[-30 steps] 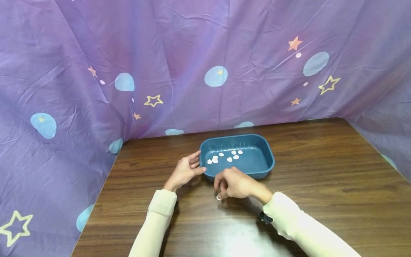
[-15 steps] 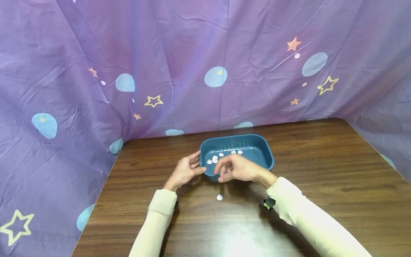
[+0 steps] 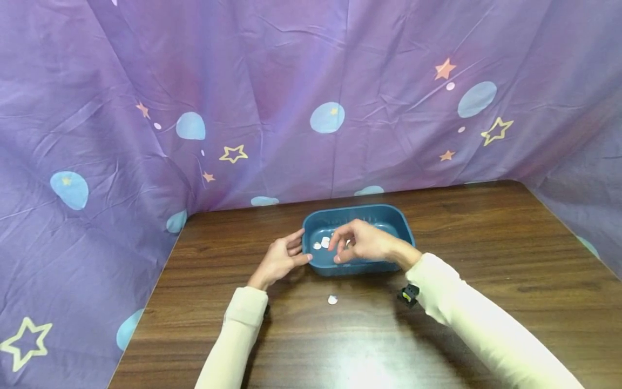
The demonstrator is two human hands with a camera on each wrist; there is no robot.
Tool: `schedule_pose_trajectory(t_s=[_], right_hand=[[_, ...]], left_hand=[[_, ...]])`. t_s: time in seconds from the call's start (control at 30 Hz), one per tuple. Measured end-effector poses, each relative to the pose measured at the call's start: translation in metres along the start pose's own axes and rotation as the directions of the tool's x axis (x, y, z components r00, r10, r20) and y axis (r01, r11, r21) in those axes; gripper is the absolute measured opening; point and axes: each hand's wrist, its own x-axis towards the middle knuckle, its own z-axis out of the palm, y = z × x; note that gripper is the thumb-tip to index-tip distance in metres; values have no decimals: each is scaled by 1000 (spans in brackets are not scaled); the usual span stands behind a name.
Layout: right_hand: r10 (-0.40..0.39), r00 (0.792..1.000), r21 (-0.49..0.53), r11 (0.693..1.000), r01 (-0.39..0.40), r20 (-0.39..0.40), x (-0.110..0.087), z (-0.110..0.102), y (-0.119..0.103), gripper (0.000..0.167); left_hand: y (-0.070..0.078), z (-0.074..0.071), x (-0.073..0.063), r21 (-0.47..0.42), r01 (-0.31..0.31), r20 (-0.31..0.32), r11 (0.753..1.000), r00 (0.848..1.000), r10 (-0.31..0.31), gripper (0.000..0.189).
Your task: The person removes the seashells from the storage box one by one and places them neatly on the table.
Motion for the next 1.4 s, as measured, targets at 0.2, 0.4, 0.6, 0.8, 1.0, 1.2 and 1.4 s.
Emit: schedule_pose_trajectory(t_s=[0.2,0.4,0.6,0.8,1.0,1.2,1.4], right_hand=[[27,999,-123,992,-23,34,6,-13,-5,19],[9,999,-316,949,8,52,12,-25,-11,20],[42,998,-460,888,-14,51,23,-33,-11,23],[94,994,-483,874,-58,50,32,-42,-8,23],[106,994,-512,855,-82,18,41,-49,-2,23],[124,992,-562,821,-97,11,50,-51,8,24],[188,982,-605,785,-134,25,56,-52,18,24]], left_hand=[[0,-1,-1,-10,14,4,1000,1000,-14,75],[-1,-1,1,-14,8,17,1000,1000,-8,76],[-3,-1,1,-11,1,11,1000,1000,-1,75],[-3,0,0,-14,-7,1,1000,1000,7,75],[-2,-1,0,-13,-6,6,1000,1000,6,75],[-3,-1,1,-5,-1,1,1000,1000,1,74],[-4,0,0,-6,6,-4,1000,1000,-6,74]])
